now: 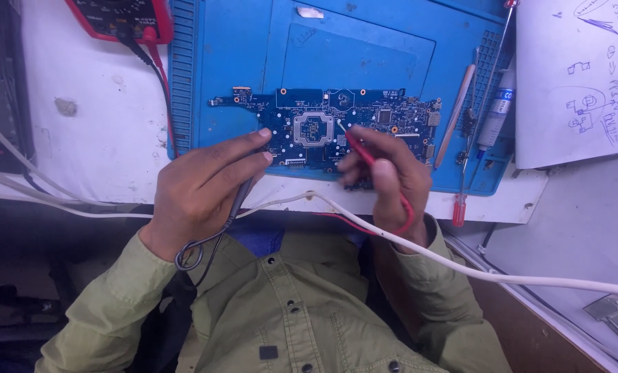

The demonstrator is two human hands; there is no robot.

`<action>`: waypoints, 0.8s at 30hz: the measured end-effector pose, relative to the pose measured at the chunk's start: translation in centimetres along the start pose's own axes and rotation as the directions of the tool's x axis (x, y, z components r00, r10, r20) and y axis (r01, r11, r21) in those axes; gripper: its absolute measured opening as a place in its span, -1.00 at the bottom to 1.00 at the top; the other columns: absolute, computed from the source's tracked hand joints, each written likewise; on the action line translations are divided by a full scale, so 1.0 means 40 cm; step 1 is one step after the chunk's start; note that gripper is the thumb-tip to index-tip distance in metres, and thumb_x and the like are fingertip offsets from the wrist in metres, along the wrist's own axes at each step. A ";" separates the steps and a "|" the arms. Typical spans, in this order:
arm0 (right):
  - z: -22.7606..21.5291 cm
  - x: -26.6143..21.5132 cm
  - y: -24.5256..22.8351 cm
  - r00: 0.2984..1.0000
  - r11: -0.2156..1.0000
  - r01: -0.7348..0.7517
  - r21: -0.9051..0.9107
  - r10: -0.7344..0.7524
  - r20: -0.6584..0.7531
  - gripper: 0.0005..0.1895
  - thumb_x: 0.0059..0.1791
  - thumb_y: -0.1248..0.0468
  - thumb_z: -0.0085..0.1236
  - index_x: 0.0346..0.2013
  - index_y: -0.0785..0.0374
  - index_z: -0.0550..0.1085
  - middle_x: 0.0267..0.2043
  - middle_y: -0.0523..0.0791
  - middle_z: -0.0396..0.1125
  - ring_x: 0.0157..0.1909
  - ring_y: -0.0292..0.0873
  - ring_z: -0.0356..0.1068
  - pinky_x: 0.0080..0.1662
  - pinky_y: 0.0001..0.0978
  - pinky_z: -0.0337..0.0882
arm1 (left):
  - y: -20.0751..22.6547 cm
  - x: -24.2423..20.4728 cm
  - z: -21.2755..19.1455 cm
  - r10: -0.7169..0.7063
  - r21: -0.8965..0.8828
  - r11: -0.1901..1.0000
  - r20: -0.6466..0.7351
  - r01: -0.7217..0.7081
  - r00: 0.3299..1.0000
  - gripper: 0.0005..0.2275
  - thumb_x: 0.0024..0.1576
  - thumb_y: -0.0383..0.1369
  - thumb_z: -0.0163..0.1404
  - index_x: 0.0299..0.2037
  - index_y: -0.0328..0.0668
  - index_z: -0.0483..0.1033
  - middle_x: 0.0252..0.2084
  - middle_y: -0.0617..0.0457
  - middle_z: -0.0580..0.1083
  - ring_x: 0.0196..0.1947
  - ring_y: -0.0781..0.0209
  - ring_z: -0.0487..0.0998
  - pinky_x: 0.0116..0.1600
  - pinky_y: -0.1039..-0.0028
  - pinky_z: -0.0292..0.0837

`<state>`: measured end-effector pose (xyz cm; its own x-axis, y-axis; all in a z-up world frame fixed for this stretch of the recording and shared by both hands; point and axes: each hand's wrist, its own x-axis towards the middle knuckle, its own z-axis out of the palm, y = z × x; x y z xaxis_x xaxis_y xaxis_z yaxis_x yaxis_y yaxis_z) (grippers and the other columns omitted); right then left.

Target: The person uses a multimeter to test various points on a blue circuit board. They hold the black probe in one hand and the red probe in the other, touching different components and connectors on the board.

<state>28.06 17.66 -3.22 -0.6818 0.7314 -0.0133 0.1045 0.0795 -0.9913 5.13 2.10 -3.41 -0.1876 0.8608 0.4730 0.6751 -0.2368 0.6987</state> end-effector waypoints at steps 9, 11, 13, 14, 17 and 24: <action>0.077 0.055 -0.029 0.983 0.972 0.171 -0.162 -0.179 -0.038 -0.76 0.04 0.32 0.23 -0.07 0.44 0.59 -0.32 0.12 0.51 -0.39 -0.02 0.57 -0.39 -0.30 0.64 | 0.011 0.000 0.004 -0.033 0.043 0.999 0.016 0.032 0.999 -0.79 0.25 -0.61 0.03 0.03 -0.23 0.64 0.12 -0.18 0.58 0.00 -0.22 0.66 -0.11 0.11 0.57; 0.086 0.067 -0.021 0.978 0.970 0.196 -0.145 -0.204 -0.045 -0.77 0.08 0.30 0.18 -0.09 0.43 0.60 -0.36 0.12 0.50 -0.43 -0.05 0.55 -0.42 -0.31 0.62 | 0.014 0.003 0.003 -0.037 0.035 0.999 0.034 0.036 0.999 -0.75 0.22 -0.65 0.05 0.05 -0.22 0.63 0.13 -0.18 0.58 0.03 -0.22 0.65 -0.09 0.12 0.58; 0.090 0.081 -0.018 0.965 0.945 0.259 -0.200 -0.262 0.009 -0.76 0.10 0.26 0.15 -0.10 0.40 0.61 -0.44 0.06 0.48 -0.50 -0.10 0.51 -0.44 -0.36 0.58 | 0.020 0.009 0.000 -0.056 0.035 0.998 0.048 0.055 0.997 -0.72 0.22 -0.66 0.03 0.09 -0.22 0.61 0.16 -0.17 0.56 0.07 -0.18 0.64 -0.06 0.14 0.58; 0.091 0.081 -0.020 0.965 0.945 0.258 -0.202 -0.262 0.006 -0.76 0.10 0.26 0.15 -0.10 0.40 0.61 -0.44 0.06 0.48 -0.50 -0.10 0.51 -0.44 -0.36 0.58 | 0.018 0.010 0.001 -0.054 0.032 0.998 0.050 0.053 0.997 -0.72 0.22 -0.66 0.03 0.09 -0.22 0.61 0.16 -0.17 0.56 0.07 -0.18 0.64 -0.06 0.14 0.58; 0.095 0.081 -0.023 0.953 0.919 0.300 -0.255 -0.302 0.032 -0.75 0.11 0.24 0.14 -0.17 0.41 0.62 -0.45 0.03 0.48 -0.51 -0.07 0.49 -0.44 -0.33 0.51 | 0.018 0.006 0.001 -0.062 0.044 0.997 0.055 0.060 0.997 -0.70 0.22 -0.67 0.03 0.11 -0.20 0.59 0.17 -0.16 0.56 0.12 -0.15 0.62 -0.02 0.15 0.56; 0.106 0.063 -0.021 0.934 0.805 0.335 -0.490 -0.352 0.062 -0.74 0.14 0.22 0.07 -0.23 0.38 0.58 -0.29 0.00 0.55 -0.36 -0.15 0.55 -0.34 -0.47 0.43 | 0.007 -0.001 -0.018 -0.017 0.104 0.995 0.207 -0.004 0.978 -0.77 0.33 -0.61 0.01 0.17 -0.36 0.48 0.25 -0.27 0.50 0.22 -0.18 0.60 0.01 0.18 0.53</action>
<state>23.19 16.57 -2.96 -0.7182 0.6136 0.3280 0.2103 0.6409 -0.7383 4.80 1.69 -2.85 -0.0477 0.9393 0.3396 0.7463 -0.1925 0.6372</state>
